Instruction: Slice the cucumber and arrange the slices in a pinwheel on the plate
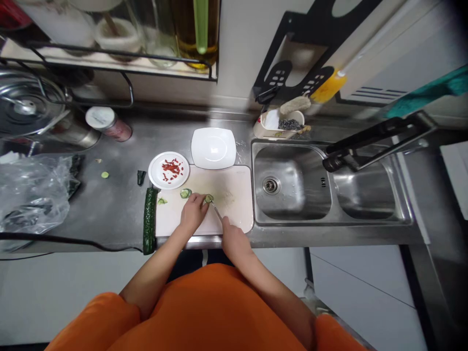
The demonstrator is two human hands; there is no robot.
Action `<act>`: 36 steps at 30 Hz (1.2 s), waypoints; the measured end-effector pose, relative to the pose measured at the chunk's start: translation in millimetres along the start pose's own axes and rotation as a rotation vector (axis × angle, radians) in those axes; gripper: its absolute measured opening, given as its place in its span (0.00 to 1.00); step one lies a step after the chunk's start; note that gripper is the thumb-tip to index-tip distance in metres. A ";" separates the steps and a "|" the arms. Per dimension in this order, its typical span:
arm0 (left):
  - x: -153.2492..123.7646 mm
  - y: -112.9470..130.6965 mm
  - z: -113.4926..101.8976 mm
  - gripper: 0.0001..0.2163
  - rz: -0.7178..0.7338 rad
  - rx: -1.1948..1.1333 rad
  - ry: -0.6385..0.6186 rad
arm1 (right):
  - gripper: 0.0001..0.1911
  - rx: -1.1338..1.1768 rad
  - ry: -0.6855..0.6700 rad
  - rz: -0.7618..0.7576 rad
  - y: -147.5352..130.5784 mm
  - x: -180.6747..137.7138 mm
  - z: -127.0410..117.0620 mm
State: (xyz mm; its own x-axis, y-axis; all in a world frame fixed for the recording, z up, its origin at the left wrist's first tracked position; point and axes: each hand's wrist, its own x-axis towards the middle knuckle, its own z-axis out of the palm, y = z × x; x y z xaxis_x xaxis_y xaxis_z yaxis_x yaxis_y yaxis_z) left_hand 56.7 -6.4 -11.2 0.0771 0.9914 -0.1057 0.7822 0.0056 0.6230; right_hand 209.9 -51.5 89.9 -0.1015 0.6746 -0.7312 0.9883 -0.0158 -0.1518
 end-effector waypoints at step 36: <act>1.9 -5.0 2.7 0.11 0.030 -0.029 0.028 | 0.19 0.066 -0.048 0.032 -9.2 8.8 -2.5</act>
State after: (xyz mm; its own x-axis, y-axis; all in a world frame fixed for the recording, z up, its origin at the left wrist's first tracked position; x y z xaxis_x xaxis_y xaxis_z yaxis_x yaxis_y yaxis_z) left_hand 54.7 -4.9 -16.6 0.0822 0.9945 -0.0652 0.7617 -0.0205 0.6477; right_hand 200.2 -43.6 86.5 -0.0771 0.6366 -0.7673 0.9816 -0.0862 -0.1701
